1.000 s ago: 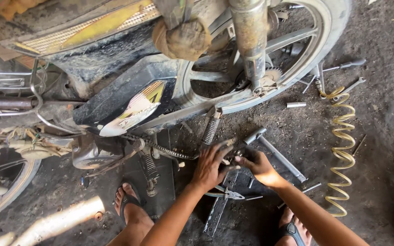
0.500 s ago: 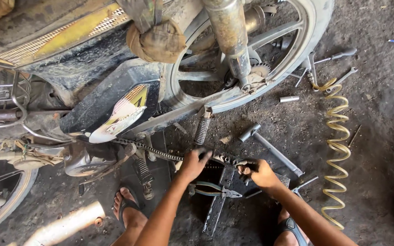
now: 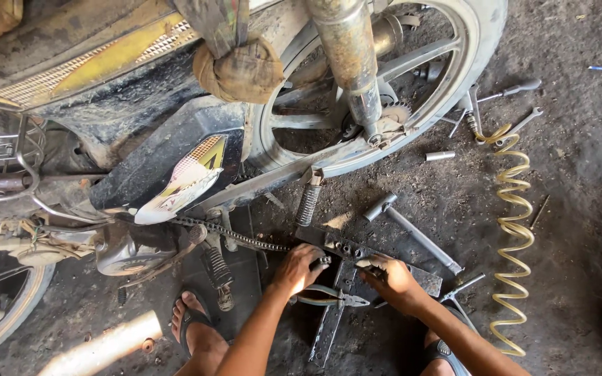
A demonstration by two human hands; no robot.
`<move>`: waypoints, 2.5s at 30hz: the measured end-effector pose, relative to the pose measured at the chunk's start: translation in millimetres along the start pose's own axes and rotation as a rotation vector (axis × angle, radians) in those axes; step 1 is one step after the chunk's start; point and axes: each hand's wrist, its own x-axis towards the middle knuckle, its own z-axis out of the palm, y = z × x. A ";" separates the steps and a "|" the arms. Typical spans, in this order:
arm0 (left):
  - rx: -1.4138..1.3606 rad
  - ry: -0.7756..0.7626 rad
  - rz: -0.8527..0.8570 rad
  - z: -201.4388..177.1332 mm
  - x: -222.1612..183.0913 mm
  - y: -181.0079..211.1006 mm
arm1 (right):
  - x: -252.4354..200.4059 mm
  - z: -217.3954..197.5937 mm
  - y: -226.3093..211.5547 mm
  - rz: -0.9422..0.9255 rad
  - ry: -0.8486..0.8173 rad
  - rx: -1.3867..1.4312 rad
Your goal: The person works on a motorcycle drive chain laid over a metal chain-breaking tool on the ground. They position the chain in the tool, use a hammer to drive the tool's pin, adjust the chain and tool by hand, and use pliers on the chain links while working on the chain.
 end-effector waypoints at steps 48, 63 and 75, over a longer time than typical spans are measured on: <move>-0.401 0.106 0.446 -76.1 -1.9 130.1 | -27.8 -36.9 11.8 0.252 0.153 0.740; -0.656 -0.359 0.175 -84.5 -4.9 127.7 | -28.8 -48.5 -7.7 0.019 -0.067 0.504; -0.557 -0.255 0.008 -62.6 -11.5 134.9 | -31.3 -48.0 -6.8 0.005 0.012 0.236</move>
